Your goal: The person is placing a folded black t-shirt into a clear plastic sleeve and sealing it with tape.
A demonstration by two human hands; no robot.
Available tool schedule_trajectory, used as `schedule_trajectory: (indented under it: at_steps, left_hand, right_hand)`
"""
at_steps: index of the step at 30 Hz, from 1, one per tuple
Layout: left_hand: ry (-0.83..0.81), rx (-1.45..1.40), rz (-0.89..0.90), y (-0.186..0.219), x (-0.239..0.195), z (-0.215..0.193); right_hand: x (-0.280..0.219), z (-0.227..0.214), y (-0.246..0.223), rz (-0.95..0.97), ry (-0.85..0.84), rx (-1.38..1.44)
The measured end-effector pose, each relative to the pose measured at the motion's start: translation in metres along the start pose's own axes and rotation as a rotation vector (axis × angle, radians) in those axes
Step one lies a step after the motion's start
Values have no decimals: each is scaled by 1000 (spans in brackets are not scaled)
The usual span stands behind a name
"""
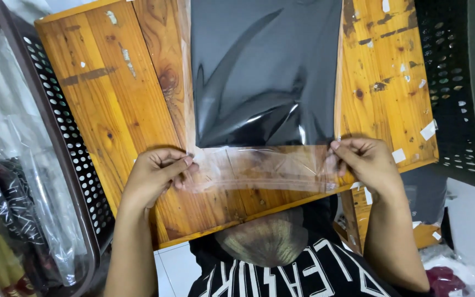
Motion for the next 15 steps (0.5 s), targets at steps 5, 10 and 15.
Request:
schedule_trajectory:
  at_steps: [5, 10, 15]
  left_hand:
    - [43, -14, 86, -2, -4, 0]
    - [103, 118, 32, -4, -10, 6]
    - [116, 145, -68, -6, -16, 12]
  right_hand:
    - [-1, -13, 9, 87, 29, 61]
    - [2, -21, 22, 71, 54, 22]
    - [-7, -21, 5, 8, 36, 113]
Point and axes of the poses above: each hand's wrist, its own x-axis towards the middle knuckle, its own z-axis out of the palm, y = z × x, the point moved 6 cm from there along x, towards the middle knuckle, and after that the axes turned 7 degrees about -z, right-handed, at the moved point
